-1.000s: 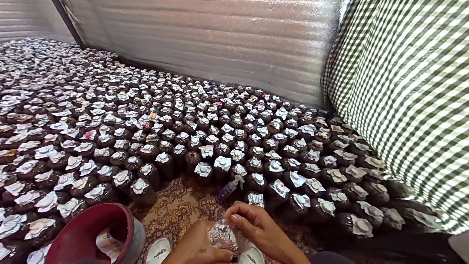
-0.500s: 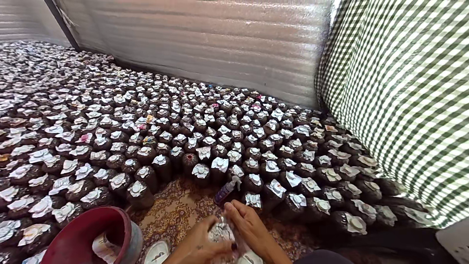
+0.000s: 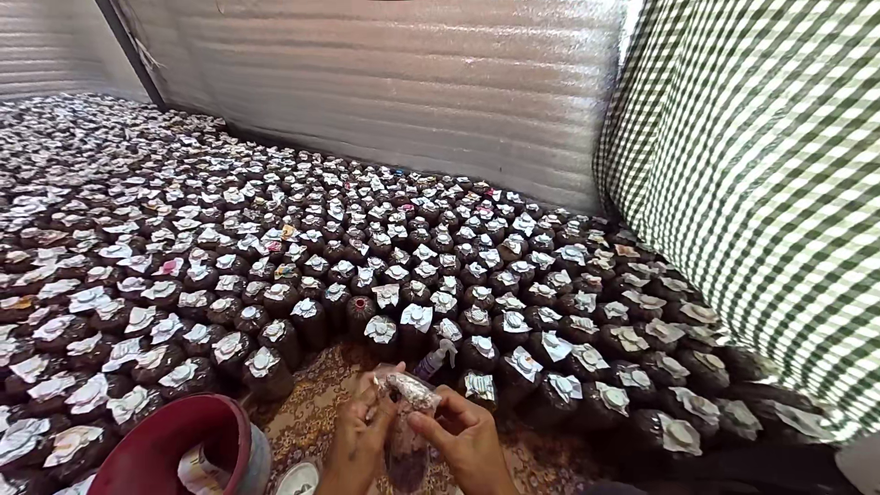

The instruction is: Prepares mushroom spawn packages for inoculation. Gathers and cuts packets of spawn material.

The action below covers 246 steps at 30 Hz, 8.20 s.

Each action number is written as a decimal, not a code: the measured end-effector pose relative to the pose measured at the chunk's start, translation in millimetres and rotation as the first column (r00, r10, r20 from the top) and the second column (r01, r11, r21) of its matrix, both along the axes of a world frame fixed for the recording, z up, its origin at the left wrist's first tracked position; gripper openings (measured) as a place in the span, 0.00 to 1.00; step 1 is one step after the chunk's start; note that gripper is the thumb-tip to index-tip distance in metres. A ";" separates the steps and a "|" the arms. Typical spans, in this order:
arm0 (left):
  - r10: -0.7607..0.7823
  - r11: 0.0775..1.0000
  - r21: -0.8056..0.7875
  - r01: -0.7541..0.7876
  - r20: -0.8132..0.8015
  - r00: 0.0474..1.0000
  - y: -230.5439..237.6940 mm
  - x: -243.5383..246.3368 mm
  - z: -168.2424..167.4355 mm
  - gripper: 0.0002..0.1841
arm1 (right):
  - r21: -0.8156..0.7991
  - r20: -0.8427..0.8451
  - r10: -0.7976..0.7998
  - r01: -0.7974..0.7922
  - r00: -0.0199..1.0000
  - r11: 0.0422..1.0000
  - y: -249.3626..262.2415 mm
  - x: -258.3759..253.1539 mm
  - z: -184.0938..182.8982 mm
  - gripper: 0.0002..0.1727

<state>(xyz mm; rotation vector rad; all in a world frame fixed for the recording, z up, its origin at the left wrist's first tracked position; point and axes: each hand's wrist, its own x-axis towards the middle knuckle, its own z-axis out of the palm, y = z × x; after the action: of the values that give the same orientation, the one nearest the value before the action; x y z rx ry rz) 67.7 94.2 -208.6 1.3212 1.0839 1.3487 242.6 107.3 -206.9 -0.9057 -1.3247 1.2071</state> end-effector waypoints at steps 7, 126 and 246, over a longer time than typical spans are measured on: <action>-0.091 0.995 -0.026 0.093 0.066 0.994 1.3 7.7 -7.2 0.20 | 0.047 0.057 -0.042 0.039 0.998 0.998 -7.8 -0.7 -3.5 0.11; -0.373 0.862 -0.202 0.465 0.369 0.851 -13.4 47.9 -13.4 0.16 | -0.068 0.043 -0.220 0.223 0.975 0.972 -47.2 80.9 19.8 0.09; 0.014 0.987 -0.157 0.017 0.198 0.980 -24.4 23.1 -40.6 0.09 | -0.214 -0.008 0.112 -0.111 0.994 0.971 -46.4 38.7 -40.4 0.09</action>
<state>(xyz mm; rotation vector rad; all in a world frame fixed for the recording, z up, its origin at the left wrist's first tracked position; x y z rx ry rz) 90.8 69.8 -249.1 1.0473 1.0293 1.3337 281.3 60.8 -247.3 -0.9967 -1.2799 1.4568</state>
